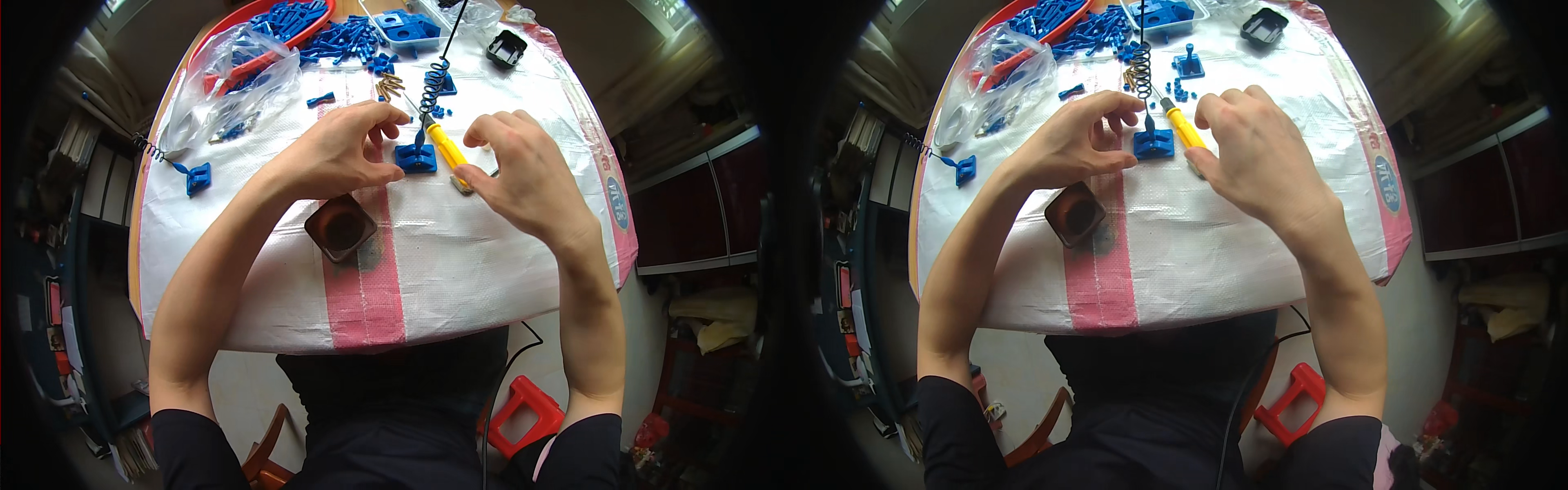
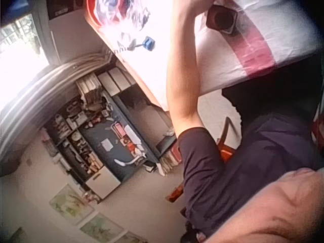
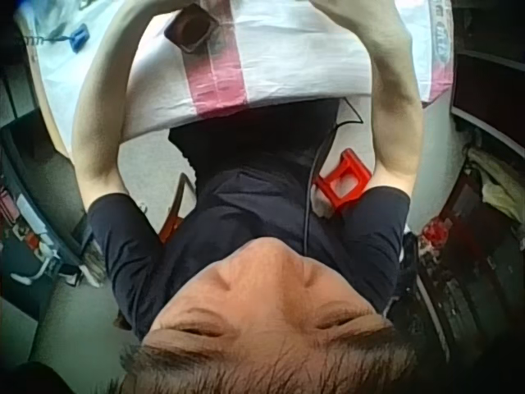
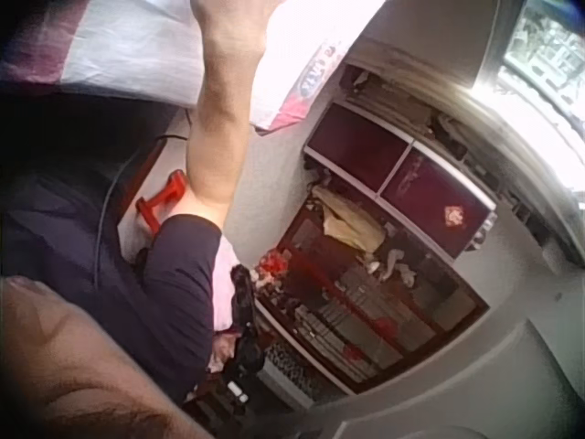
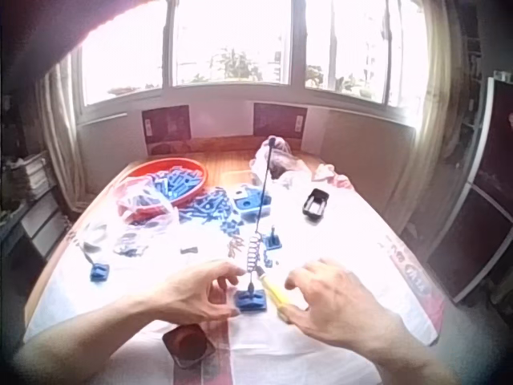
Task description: The recorder is assembling small blue plastic parts with springs and wires at a workshop table.
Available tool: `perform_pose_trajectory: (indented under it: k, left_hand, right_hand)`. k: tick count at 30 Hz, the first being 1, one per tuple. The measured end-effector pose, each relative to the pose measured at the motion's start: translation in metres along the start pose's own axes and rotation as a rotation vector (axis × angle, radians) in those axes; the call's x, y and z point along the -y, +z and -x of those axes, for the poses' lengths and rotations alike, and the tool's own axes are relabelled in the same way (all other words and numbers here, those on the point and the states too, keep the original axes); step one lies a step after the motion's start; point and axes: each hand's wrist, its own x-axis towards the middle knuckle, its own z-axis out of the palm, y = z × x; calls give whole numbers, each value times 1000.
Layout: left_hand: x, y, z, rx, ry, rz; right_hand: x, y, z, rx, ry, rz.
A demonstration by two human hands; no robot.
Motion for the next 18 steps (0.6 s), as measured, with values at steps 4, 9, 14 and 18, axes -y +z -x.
perform_pose_trajectory:
  k: [4, 9, 14, 18]
  left_hand:
    - [-1, 1, -4, 10, 5, -89]
    - [-12, 3, -13, 15, 13, -146]
    - [-12, 9, -12, 6, -7, -164]
    - [-14, 11, -13, -6, -27, -176]
  right_hand:
    - [7, 15, 14, -79, 22, 55]
    - [5, 30, 14, -188, 78, 91]
    - [6, 38, 15, -219, 112, 73]
    - [5, 43, 15, -273, 124, 38]
